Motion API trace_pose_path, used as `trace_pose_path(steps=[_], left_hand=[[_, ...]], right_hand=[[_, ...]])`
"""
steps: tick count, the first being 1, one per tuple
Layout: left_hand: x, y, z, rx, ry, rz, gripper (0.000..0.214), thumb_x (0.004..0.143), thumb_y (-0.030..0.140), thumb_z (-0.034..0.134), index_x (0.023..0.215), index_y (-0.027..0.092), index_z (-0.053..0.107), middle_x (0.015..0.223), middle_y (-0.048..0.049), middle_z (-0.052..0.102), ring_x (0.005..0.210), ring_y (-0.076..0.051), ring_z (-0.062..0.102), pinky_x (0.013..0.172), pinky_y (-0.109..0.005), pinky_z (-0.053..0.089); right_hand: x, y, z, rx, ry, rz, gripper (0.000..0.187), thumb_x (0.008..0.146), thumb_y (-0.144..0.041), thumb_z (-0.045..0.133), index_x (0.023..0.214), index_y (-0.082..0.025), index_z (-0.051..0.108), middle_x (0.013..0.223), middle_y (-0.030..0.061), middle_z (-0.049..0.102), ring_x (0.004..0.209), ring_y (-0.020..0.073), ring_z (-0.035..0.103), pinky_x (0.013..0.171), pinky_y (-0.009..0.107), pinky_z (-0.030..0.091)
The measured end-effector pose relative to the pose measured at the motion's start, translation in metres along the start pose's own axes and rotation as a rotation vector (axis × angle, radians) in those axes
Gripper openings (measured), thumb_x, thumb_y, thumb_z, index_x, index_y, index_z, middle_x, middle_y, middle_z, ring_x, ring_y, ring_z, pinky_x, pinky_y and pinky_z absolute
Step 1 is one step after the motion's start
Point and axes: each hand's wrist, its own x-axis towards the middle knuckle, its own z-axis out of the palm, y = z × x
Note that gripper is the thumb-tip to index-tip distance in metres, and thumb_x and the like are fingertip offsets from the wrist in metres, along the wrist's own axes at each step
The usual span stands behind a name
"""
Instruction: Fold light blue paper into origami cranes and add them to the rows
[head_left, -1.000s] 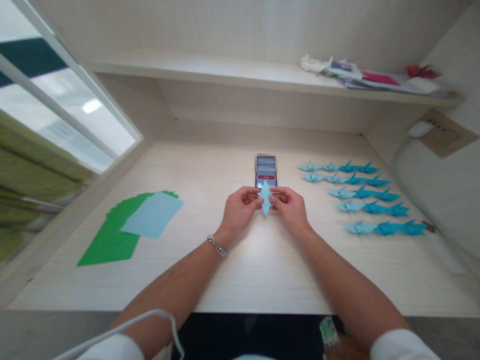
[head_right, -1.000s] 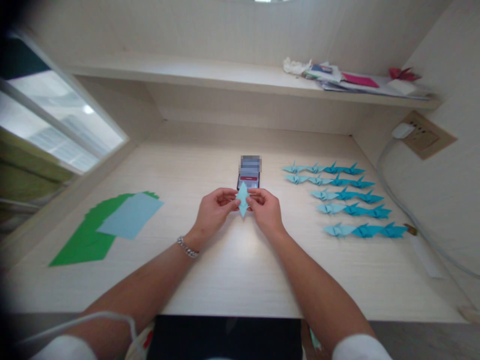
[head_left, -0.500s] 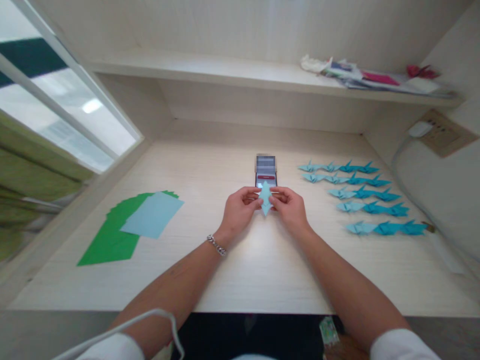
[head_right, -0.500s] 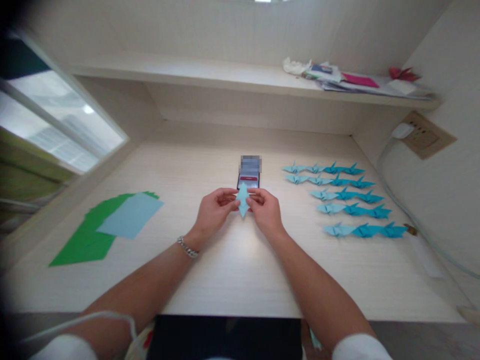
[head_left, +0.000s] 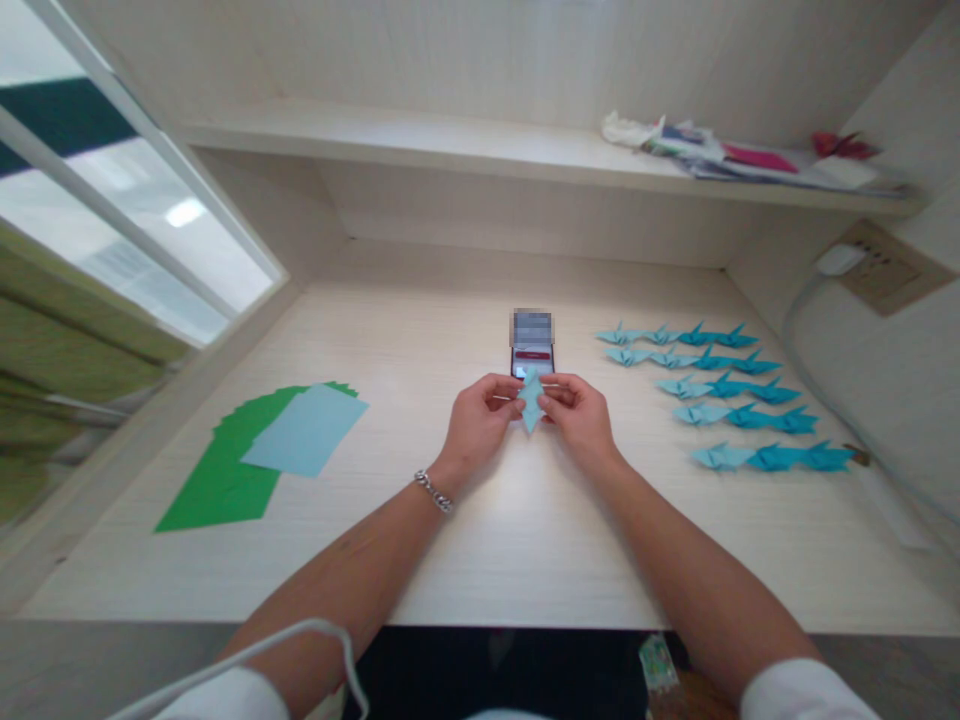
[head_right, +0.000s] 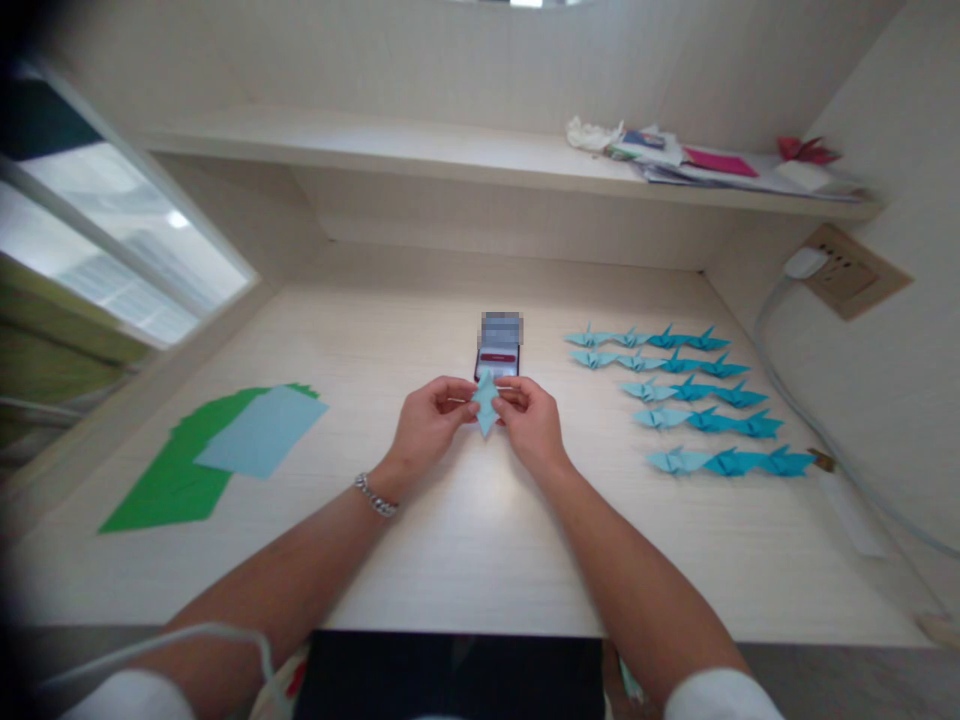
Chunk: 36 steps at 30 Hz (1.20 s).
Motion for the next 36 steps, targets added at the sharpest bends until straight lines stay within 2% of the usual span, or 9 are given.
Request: trace_pose_path(steps=[9,16,18,21,24,27,32,36], left_hand=[[0.000,0.000,-0.001,0.058,-0.035,-0.011,0.018,0.072,0.019,0.066,0.090,0.015,0.068,0.090,-0.0077,0.070,0.074,-0.018,0.067,0.070,-0.034,0.056],[0.000,0.006,0.000,0.117,-0.065,-0.010,0.018,0.067,0.016,0.070,0.085,0.015,0.072,0.087,-0.0077,0.073,0.075,-0.018,0.066,0.076,-0.034,0.053],[0.000,0.007,-0.001,0.120,-0.032,-0.020,0.016,0.067,0.018,0.071,0.082,0.015,0.073,0.084,-0.0073,0.073,0.074,-0.018,0.067,0.076,-0.034,0.054],[0.000,0.007,-0.002,0.151,-0.013,-0.005,0.014,0.067,0.018,0.070,0.081,0.016,0.073,0.082,-0.0067,0.073,0.074,-0.019,0.067,0.077,-0.035,0.054],[0.000,0.005,-0.003,0.185,-0.035,0.025,0.014,0.068,0.017,0.068,0.081,0.016,0.073,0.084,-0.0073,0.073,0.075,-0.019,0.067,0.078,-0.035,0.053],[0.001,0.003,-0.003,0.122,-0.050,0.010,0.013,0.066,0.016,0.068,0.079,0.015,0.071,0.084,-0.0076,0.072,0.075,-0.019,0.067,0.077,-0.035,0.054],[0.001,0.003,0.000,-0.158,-0.007,-0.080,0.020,0.066,0.016,0.069,0.083,0.016,0.059,0.074,-0.0028,0.068,0.070,-0.017,0.066,0.069,-0.035,0.056],[0.001,0.001,0.000,-0.118,-0.041,-0.120,0.029,0.066,0.023,0.073,0.089,0.015,0.057,0.072,-0.0031,0.068,0.065,-0.016,0.066,0.066,-0.033,0.055]], right_hand=[[-0.001,0.001,0.000,0.032,-0.019,-0.009,0.033,0.064,-0.027,0.071,0.095,-0.021,0.062,0.084,0.0036,0.069,0.073,0.0177,0.065,0.060,0.029,0.052],[0.002,0.001,-0.003,-0.010,-0.059,-0.018,0.022,0.060,-0.027,0.075,0.078,-0.017,0.069,0.079,0.0037,0.070,0.073,0.0177,0.064,0.075,0.033,0.051],[0.002,-0.002,-0.004,0.006,-0.086,0.015,0.021,0.061,-0.029,0.075,0.078,-0.018,0.070,0.079,0.0037,0.071,0.074,0.0178,0.064,0.076,0.033,0.051],[0.001,-0.007,-0.004,0.089,-0.102,0.137,0.024,0.067,-0.037,0.070,0.078,-0.017,0.071,0.079,0.0055,0.071,0.072,0.0186,0.065,0.069,0.033,0.053],[0.000,-0.008,-0.003,0.092,-0.064,0.185,0.026,0.062,-0.037,0.074,0.076,-0.016,0.069,0.074,0.0049,0.069,0.066,0.0169,0.064,0.062,0.030,0.052],[0.001,-0.007,-0.003,0.079,-0.027,0.154,0.031,0.052,-0.030,0.079,0.077,-0.017,0.065,0.071,0.0019,0.068,0.062,0.0148,0.062,0.061,0.029,0.052],[0.002,-0.005,-0.004,0.008,-0.024,0.072,0.028,0.055,-0.030,0.078,0.073,-0.018,0.060,0.067,0.0009,0.065,0.059,0.0146,0.060,0.059,0.029,0.051],[0.001,-0.003,-0.004,-0.044,-0.047,0.021,0.028,0.057,-0.031,0.076,0.073,-0.018,0.058,0.066,0.0005,0.063,0.060,0.0151,0.060,0.060,0.030,0.051]])
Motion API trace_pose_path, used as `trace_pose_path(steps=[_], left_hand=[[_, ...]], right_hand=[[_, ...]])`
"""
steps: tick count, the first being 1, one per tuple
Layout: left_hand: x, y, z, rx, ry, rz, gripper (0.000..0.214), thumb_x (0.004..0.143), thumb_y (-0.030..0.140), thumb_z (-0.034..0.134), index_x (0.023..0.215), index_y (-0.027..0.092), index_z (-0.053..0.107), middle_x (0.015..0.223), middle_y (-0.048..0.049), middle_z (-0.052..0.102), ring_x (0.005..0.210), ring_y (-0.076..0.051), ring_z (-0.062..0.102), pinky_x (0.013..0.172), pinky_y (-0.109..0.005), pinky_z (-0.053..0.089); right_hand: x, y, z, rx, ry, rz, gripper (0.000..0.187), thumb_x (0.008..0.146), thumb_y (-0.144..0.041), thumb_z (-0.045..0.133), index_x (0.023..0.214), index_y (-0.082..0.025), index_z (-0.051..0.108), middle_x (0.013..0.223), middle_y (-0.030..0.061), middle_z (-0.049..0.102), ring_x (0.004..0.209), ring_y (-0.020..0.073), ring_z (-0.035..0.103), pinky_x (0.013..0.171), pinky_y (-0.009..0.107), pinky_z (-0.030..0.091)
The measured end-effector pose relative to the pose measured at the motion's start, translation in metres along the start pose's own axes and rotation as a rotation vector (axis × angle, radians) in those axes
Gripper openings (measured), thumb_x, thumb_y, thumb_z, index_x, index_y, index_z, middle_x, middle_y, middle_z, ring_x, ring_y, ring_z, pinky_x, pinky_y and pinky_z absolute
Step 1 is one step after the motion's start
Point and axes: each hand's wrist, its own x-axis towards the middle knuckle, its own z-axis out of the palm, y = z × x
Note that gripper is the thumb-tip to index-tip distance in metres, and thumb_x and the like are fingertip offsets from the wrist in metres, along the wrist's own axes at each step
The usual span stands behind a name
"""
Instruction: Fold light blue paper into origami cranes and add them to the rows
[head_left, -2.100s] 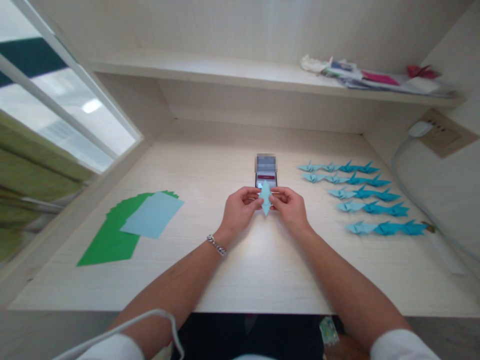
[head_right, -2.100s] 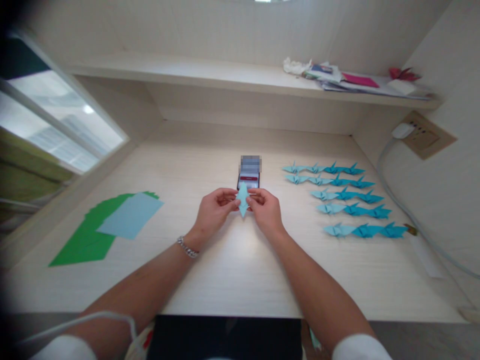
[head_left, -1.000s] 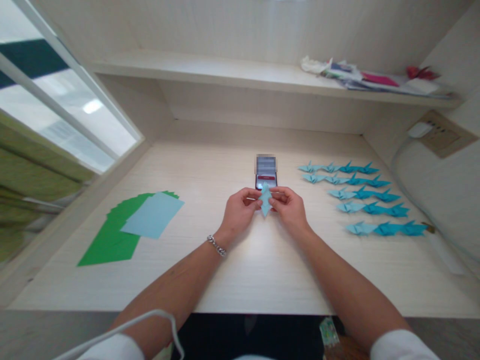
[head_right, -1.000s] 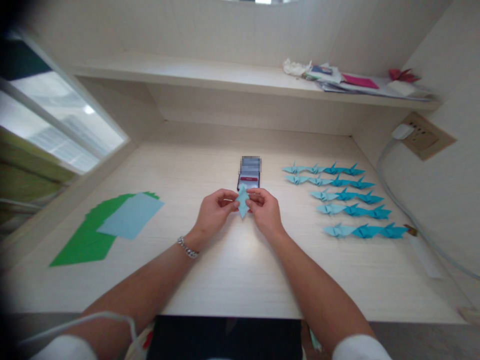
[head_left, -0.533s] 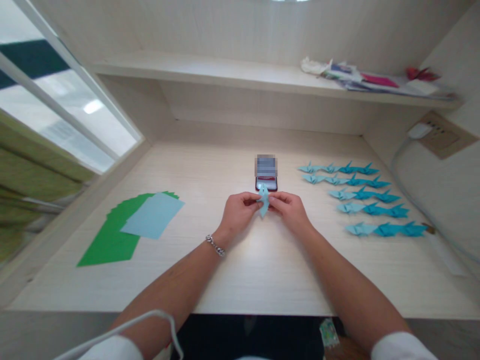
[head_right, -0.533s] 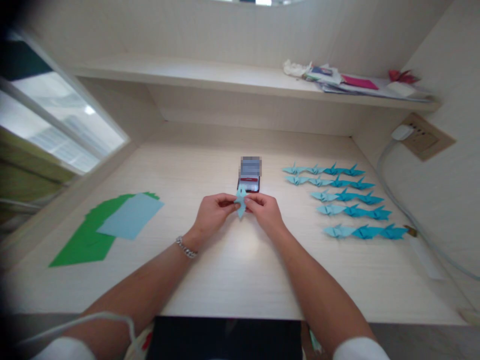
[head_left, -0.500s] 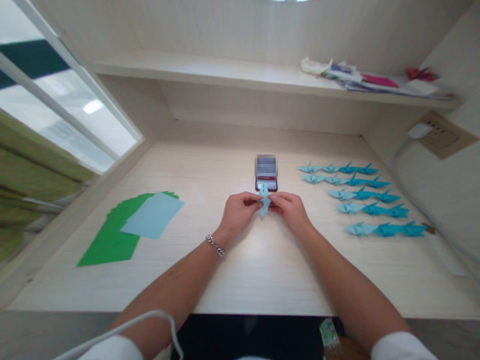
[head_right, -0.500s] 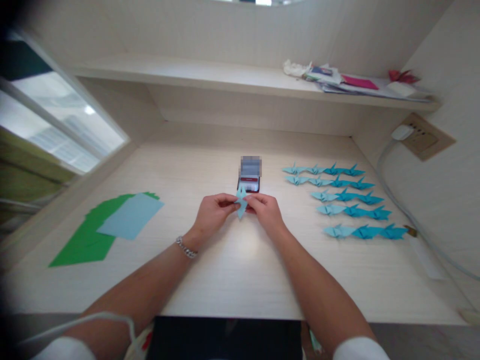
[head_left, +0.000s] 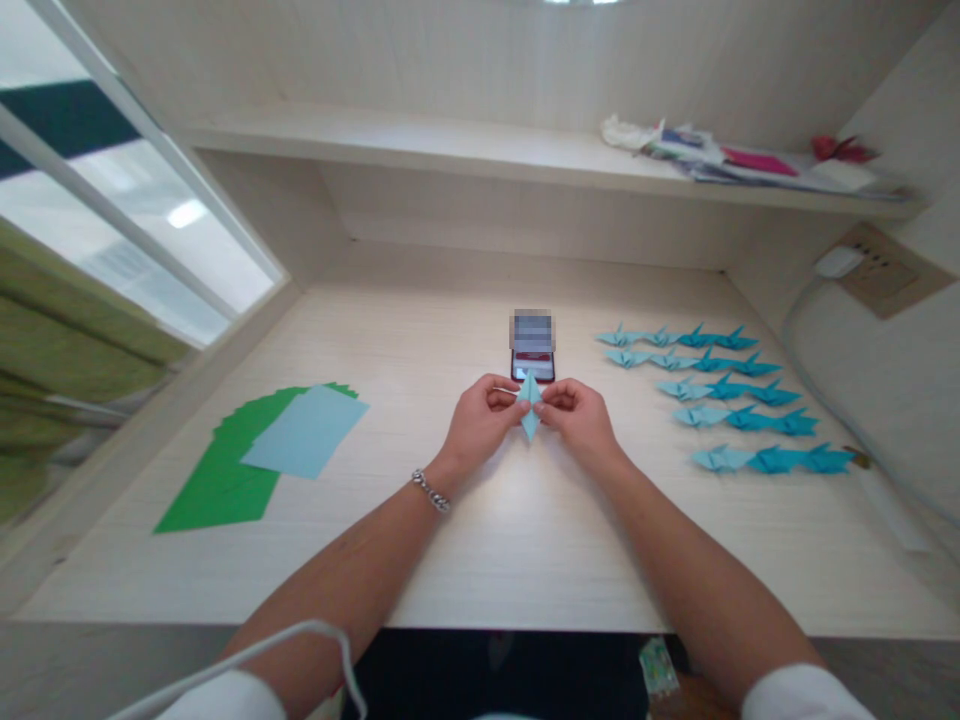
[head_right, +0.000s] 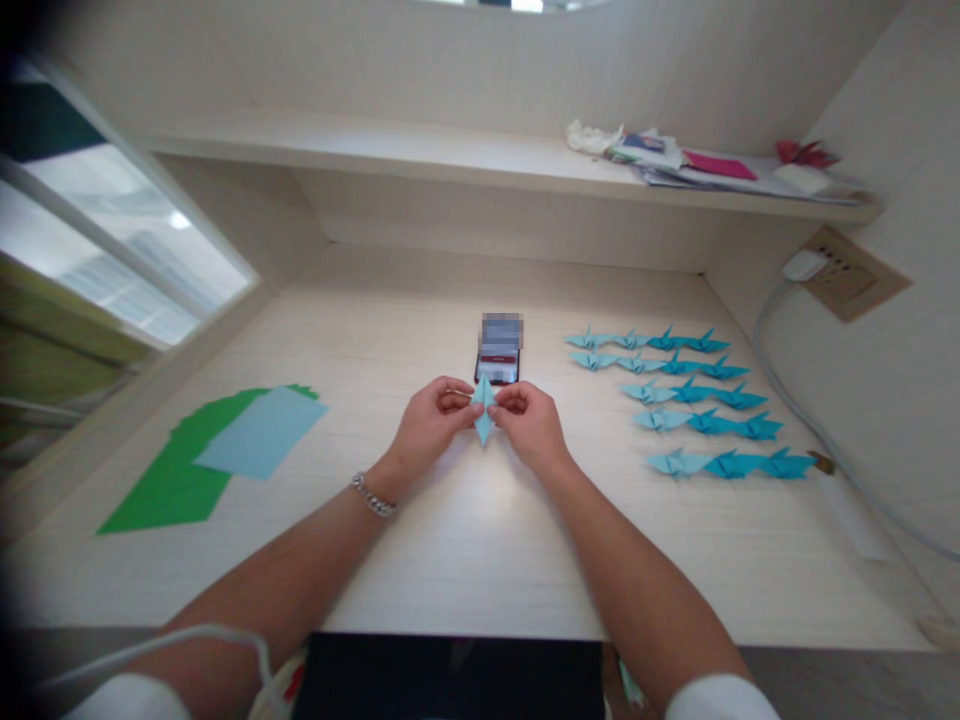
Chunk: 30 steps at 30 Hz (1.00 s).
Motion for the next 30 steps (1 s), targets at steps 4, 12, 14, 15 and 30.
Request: trace_pose_path(steps=[4,12,14,15,30], left_hand=[[0.001,-0.003,-0.002,0.035,0.002,0.019,0.032,0.067,0.024,0.073,0.092,0.015,0.056,0.071,-0.0033,0.068,0.066,-0.016,0.066,0.065,-0.032,0.055],[-0.004,0.004,0.006,0.037,0.077,0.054,0.039,0.064,0.025,0.076,0.093,0.016,0.053,0.071,-0.0033,0.068,0.063,-0.015,0.066,0.060,-0.026,0.052],[-0.004,0.006,0.007,0.040,0.102,0.071,0.039,0.064,0.025,0.076,0.093,0.016,0.052,0.071,-0.0037,0.068,0.063,-0.015,0.066,0.060,-0.026,0.051],[-0.004,0.006,0.006,0.044,0.118,0.081,0.039,0.065,0.025,0.076,0.094,0.016,0.052,0.071,-0.0038,0.068,0.063,-0.015,0.066,0.060,-0.026,0.051],[0.002,0.004,0.001,-0.050,0.125,-0.016,0.051,0.055,0.024,0.081,0.099,0.013,0.057,0.072,-0.0050,0.070,0.060,-0.015,0.064,0.061,-0.030,0.052]], right_hand=[[-0.001,0.001,0.004,0.026,0.012,0.008,0.030,0.057,-0.030,0.077,0.075,-0.018,0.056,0.066,-0.0003,0.062,0.059,0.0144,0.060,0.058,0.028,0.051],[-0.003,0.000,0.009,0.052,0.069,-0.036,0.033,0.060,-0.031,0.076,0.079,-0.020,0.051,0.060,-0.0042,0.059,0.054,0.0124,0.057,0.056,0.027,0.051],[-0.004,-0.001,0.011,0.058,0.085,-0.027,0.038,0.061,-0.034,0.076,0.086,-0.020,0.050,0.061,-0.0039,0.061,0.054,0.0130,0.059,0.058,0.028,0.051],[-0.005,-0.001,0.012,0.065,0.079,-0.008,0.041,0.061,-0.035,0.075,0.090,-0.020,0.050,0.062,-0.0034,0.062,0.055,0.0136,0.060,0.059,0.029,0.051],[-0.006,0.001,0.008,0.020,-0.153,0.104,0.042,0.058,-0.023,0.074,0.093,-0.019,0.052,0.059,-0.0049,0.061,0.054,0.0139,0.060,0.057,0.028,0.048]])
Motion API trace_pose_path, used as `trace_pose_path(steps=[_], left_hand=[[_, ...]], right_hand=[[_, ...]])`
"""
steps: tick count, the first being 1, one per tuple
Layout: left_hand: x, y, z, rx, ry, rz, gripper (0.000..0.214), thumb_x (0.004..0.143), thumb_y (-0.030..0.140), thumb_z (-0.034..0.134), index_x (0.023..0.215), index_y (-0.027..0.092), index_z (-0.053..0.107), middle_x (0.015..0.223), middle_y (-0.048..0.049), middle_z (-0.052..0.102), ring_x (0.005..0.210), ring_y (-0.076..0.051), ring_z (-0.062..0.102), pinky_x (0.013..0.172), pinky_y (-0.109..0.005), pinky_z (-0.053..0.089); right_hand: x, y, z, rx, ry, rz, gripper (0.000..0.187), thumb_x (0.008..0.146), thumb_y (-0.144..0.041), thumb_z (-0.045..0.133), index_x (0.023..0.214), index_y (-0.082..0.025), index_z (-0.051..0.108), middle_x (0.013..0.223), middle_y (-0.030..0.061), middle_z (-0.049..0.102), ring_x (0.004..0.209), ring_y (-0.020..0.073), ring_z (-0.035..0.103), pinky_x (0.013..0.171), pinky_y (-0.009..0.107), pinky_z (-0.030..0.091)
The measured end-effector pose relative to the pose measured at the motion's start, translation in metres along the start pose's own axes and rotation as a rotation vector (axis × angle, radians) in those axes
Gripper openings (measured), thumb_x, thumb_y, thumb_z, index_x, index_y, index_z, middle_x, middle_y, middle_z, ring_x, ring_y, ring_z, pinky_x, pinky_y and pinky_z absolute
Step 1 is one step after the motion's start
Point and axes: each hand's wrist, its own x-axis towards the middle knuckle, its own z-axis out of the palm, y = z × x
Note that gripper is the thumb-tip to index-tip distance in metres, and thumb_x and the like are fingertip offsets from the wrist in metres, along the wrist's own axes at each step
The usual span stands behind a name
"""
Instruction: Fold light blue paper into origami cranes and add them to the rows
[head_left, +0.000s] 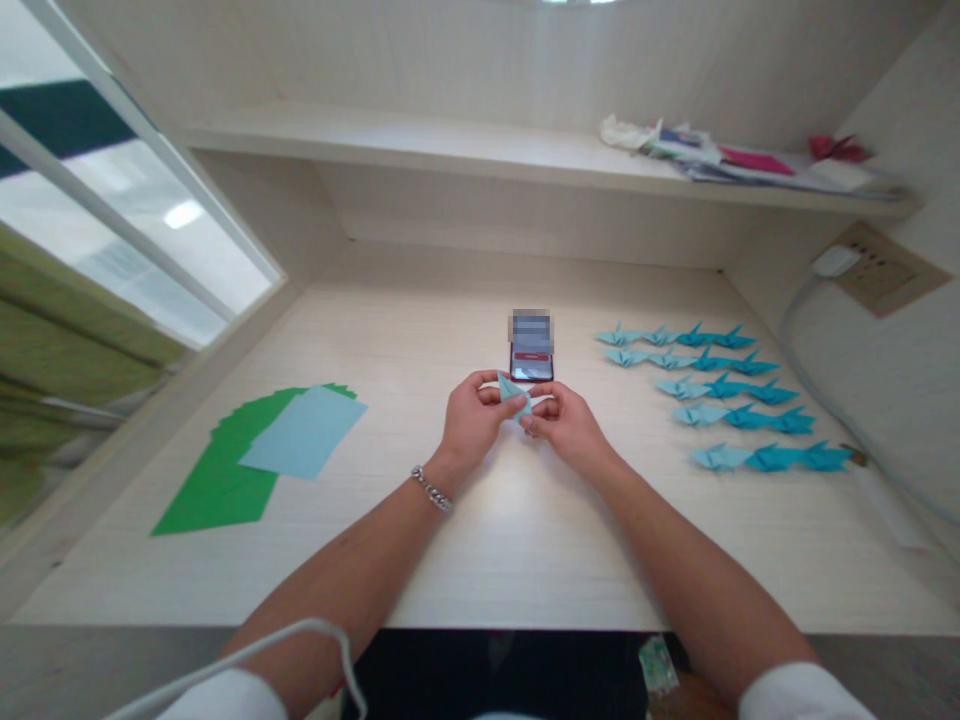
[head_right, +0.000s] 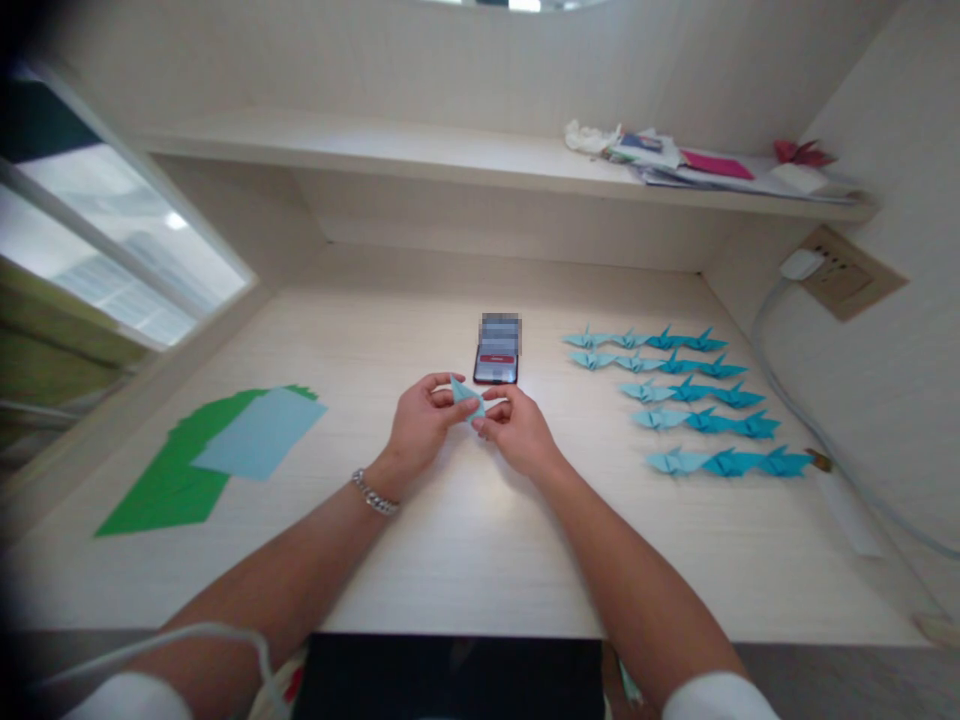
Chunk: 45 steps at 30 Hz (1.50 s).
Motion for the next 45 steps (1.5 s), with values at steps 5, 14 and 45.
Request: trace_pose_path(steps=[5,14,45], left_hand=[[0.001,0.001,-0.002,-0.052,0.044,-0.002,0.048,0.058,0.029,0.080,0.098,0.013,0.058,0.071,-0.0046,0.069,0.061,-0.016,0.064,0.061,-0.030,0.053],[0.000,0.000,-0.001,-0.067,0.019,0.033,0.039,0.059,0.028,0.079,0.091,0.013,0.063,0.070,-0.0027,0.068,0.061,-0.013,0.063,0.060,-0.026,0.050],[0.003,0.003,-0.009,0.008,-0.064,0.057,0.034,0.067,0.032,0.074,0.093,0.013,0.066,0.076,-0.0053,0.069,0.068,-0.015,0.065,0.068,-0.031,0.056]], right_hand=[[0.003,0.000,-0.006,-0.019,-0.006,0.002,0.040,0.058,-0.021,0.072,0.094,-0.019,0.054,0.060,-0.0044,0.060,0.055,0.0134,0.059,0.056,0.027,0.046],[0.005,-0.001,-0.007,-0.076,0.001,-0.032,0.029,0.063,-0.035,0.070,0.083,-0.015,0.064,0.061,-0.0016,0.059,0.053,0.0107,0.051,0.052,0.024,0.040],[0.006,0.000,-0.014,-0.174,0.040,-0.077,0.025,0.073,-0.039,0.063,0.083,-0.016,0.066,0.064,0.0009,0.061,0.056,0.0128,0.054,0.055,0.026,0.044]])
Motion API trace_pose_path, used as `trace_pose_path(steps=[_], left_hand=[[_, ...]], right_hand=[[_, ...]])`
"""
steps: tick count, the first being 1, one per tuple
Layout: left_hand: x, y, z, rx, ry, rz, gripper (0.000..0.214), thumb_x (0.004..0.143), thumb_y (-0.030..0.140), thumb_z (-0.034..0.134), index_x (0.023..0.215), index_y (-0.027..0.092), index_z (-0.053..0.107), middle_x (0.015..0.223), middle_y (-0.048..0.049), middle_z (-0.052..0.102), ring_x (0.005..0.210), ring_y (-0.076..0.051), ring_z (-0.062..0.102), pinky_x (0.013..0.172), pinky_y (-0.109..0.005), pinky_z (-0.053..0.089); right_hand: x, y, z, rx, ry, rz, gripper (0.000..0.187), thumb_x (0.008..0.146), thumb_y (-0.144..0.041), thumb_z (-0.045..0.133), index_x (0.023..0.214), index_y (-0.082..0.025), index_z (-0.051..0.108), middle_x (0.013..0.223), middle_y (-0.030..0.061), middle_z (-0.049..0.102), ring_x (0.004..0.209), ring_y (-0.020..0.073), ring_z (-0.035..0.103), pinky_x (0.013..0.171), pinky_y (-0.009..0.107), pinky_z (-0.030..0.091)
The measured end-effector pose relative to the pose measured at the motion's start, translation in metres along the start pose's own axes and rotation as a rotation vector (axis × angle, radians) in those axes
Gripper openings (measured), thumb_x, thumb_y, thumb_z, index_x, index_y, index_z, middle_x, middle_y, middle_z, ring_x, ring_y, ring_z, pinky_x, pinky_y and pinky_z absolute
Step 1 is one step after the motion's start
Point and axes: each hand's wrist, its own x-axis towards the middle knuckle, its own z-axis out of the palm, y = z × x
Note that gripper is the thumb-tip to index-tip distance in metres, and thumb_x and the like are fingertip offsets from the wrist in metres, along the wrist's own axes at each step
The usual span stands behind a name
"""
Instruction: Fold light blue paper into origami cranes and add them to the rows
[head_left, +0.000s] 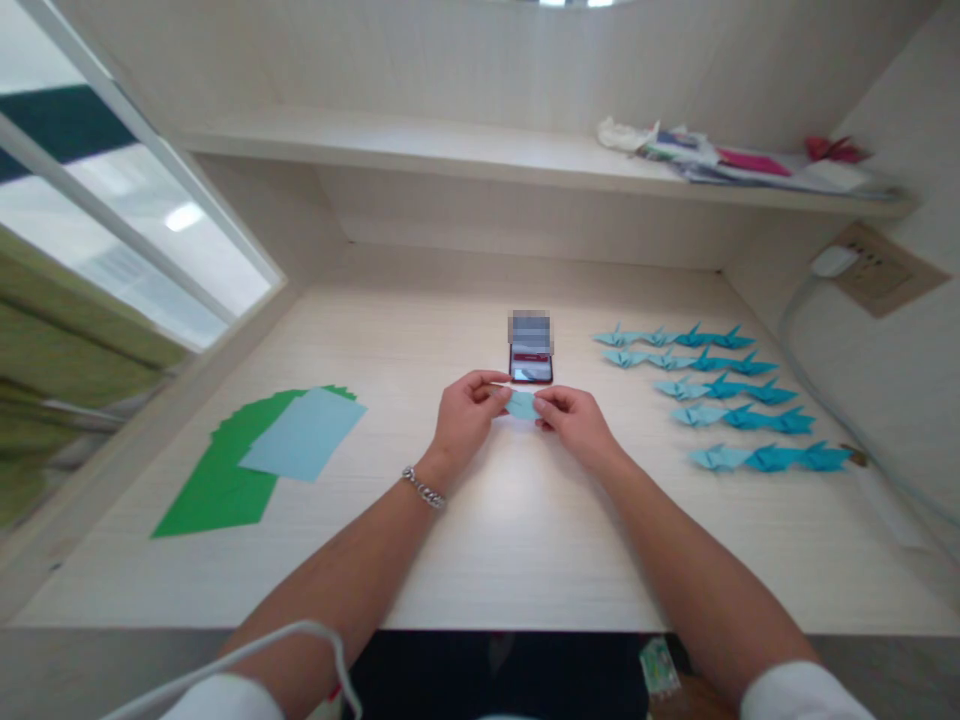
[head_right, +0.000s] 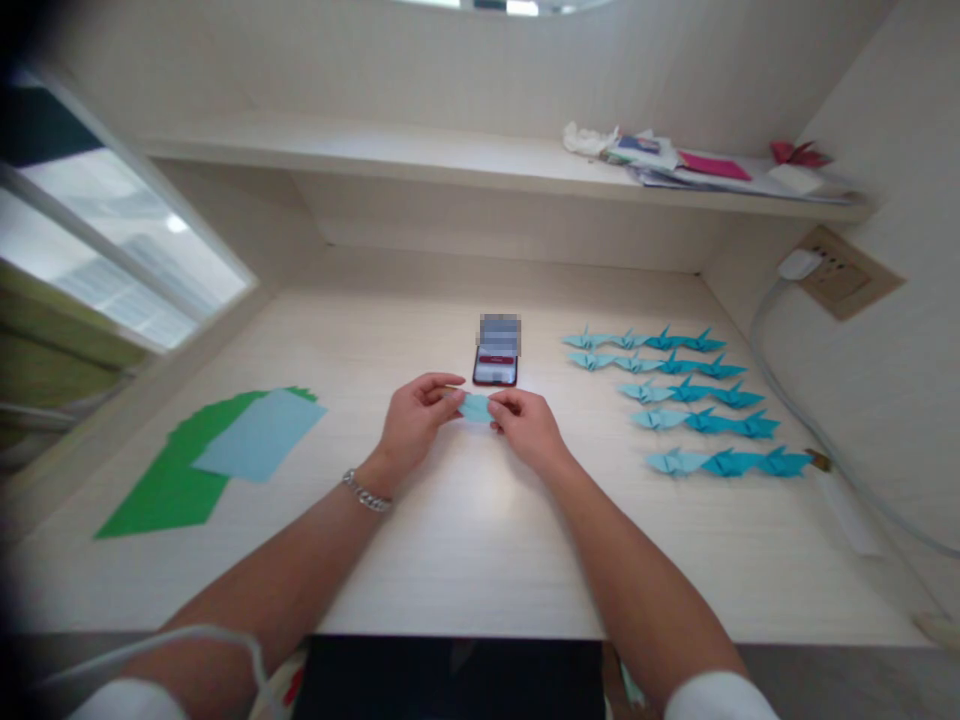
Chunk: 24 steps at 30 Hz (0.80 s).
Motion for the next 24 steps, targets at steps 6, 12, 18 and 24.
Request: trace_pose_path(steps=[6,12,18,24], left_hand=[[-0.0026,0.0023,0.0014,0.244,-0.048,0.043,0.032,0.067,0.035,0.074,0.091,0.013,0.070,0.083,-0.0077,0.071,0.064,-0.015,0.065,0.062,-0.029,0.056],[-0.0028,0.0022,0.0019,0.249,-0.051,0.062,0.036,0.067,0.035,0.075,0.095,0.014,0.071,0.088,-0.0090,0.072,0.065,-0.016,0.066,0.062,-0.030,0.057],[-0.0029,-0.0010,0.0027,0.209,-0.053,0.094,0.033,0.066,0.033,0.076,0.093,0.015,0.073,0.088,-0.0083,0.072,0.068,-0.017,0.066,0.066,-0.031,0.058],[-0.0047,-0.0007,0.0047,0.173,-0.023,0.126,0.030,0.066,0.033,0.076,0.091,0.016,0.073,0.089,-0.0074,0.073,0.069,-0.016,0.066,0.066,-0.031,0.059]], right_hand=[[-0.0012,-0.0036,-0.0005,-0.039,0.067,-0.096,0.029,0.072,-0.035,0.066,0.093,-0.016,0.069,0.064,0.0016,0.064,0.054,0.0129,0.056,0.055,0.027,0.046],[-0.0042,-0.0092,-0.0001,-0.123,0.112,-0.164,0.029,0.071,-0.032,0.068,0.096,-0.019,0.072,0.085,0.0064,0.071,0.071,0.0173,0.062,0.066,0.030,0.048],[-0.0050,-0.0089,0.0003,-0.141,0.151,-0.205,0.025,0.072,-0.029,0.068,0.096,-0.024,0.073,0.089,0.0051,0.072,0.083,0.0199,0.064,0.075,0.033,0.049],[-0.0047,-0.0051,0.0017,-0.115,0.179,-0.244,0.022,0.072,-0.029,0.070,0.093,-0.026,0.074,0.088,0.0043,0.071,0.083,0.0194,0.064,0.074,0.032,0.049]])
